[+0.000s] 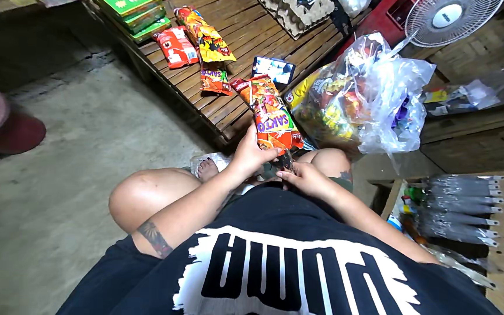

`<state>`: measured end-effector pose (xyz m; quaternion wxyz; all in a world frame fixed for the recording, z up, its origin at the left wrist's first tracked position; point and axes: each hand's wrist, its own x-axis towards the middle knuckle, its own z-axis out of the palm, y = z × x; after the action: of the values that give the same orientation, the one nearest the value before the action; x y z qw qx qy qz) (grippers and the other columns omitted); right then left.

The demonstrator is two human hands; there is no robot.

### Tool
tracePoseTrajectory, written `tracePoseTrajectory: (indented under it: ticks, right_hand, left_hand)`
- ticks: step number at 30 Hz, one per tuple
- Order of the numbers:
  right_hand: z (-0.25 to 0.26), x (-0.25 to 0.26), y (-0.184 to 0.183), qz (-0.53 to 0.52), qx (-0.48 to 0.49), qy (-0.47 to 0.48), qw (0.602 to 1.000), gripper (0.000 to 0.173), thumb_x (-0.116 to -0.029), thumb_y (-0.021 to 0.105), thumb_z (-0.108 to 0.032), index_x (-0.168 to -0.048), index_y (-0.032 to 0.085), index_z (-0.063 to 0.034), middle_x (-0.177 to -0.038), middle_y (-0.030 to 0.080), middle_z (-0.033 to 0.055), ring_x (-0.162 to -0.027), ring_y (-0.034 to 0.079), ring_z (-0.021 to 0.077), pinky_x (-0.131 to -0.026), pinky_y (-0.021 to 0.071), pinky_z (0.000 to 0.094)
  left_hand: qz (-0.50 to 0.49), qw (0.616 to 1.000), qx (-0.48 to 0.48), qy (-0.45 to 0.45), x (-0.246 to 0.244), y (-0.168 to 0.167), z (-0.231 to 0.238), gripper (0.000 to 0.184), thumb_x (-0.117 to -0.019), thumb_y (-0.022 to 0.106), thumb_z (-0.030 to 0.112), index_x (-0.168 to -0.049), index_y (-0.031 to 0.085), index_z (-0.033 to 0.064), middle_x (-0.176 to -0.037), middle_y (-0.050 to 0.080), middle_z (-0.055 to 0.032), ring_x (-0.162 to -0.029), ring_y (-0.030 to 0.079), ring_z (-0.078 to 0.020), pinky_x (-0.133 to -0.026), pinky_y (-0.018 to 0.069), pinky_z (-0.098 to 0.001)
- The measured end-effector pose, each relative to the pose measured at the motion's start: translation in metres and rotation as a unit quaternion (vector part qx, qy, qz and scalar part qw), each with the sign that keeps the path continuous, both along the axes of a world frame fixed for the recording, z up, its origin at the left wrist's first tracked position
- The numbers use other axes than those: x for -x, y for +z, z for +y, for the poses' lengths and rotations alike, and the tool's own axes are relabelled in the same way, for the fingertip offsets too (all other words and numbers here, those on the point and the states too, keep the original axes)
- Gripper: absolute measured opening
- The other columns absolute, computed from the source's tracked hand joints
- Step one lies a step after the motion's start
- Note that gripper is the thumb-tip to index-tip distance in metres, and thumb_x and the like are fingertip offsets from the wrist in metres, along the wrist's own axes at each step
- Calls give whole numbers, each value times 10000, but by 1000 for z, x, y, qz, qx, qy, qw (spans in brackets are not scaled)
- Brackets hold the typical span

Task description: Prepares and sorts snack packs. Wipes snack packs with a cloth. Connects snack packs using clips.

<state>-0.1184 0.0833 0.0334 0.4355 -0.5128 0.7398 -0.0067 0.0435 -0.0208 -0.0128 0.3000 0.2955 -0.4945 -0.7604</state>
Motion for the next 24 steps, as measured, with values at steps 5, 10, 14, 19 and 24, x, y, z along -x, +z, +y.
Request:
tracePoseTrajectory:
  ticks: [5,10,14,19,24]
  right_hand:
    - [-3,1,3,8,-30,14,999,397,-1077,489,-401,-1205,667,-71,-921,728,14,-850,679,112,-893,527,399]
    - [-3,-4,7,63,-14,24,998,433,-1078,483,-391,-1110,650,7,-947,699,134,-927,676,252,-907,505,492]
    - [-3,-11,13,110,-15,36,993,446,-1086,462,-373,-1164,632,32,-991,673,193,-978,655,324,-918,487,522]
    - [-3,-15,14,122,-20,30,992,431,-1084,457,-352,-1181,633,29,-1030,683,200,-1019,662,328,-943,488,521]
    - [-4,-22,15,158,-24,53,986,420,-1077,428,-318,-1137,641,39,-1022,677,212,-1021,661,351,-924,487,539]
  left_hand:
    - [-17,1000,10,-6,0,0,0,910,-810,781,-41,-1551,273,101,-1235,659,-150,-961,729,-219,-811,637,-385]
    - [-13,1000,14,-7,-1,-1,-1,919,-814,783,-22,-1560,259,96,-1241,654,-152,-964,724,-217,-816,632,-382]
    - [-11,999,30,-2,1,-6,-1,911,-793,815,7,-1538,296,84,-1260,654,-135,-1062,700,-189,-917,599,-373]
    - [-32,999,39,11,4,-8,-1,948,-754,869,21,-1521,314,69,-1264,652,-139,-1099,689,-182,-966,580,-381]
    - [-109,987,118,27,3,0,-2,1048,-763,849,24,-1594,212,58,-1330,617,-178,-1168,655,-218,-1022,534,-414]
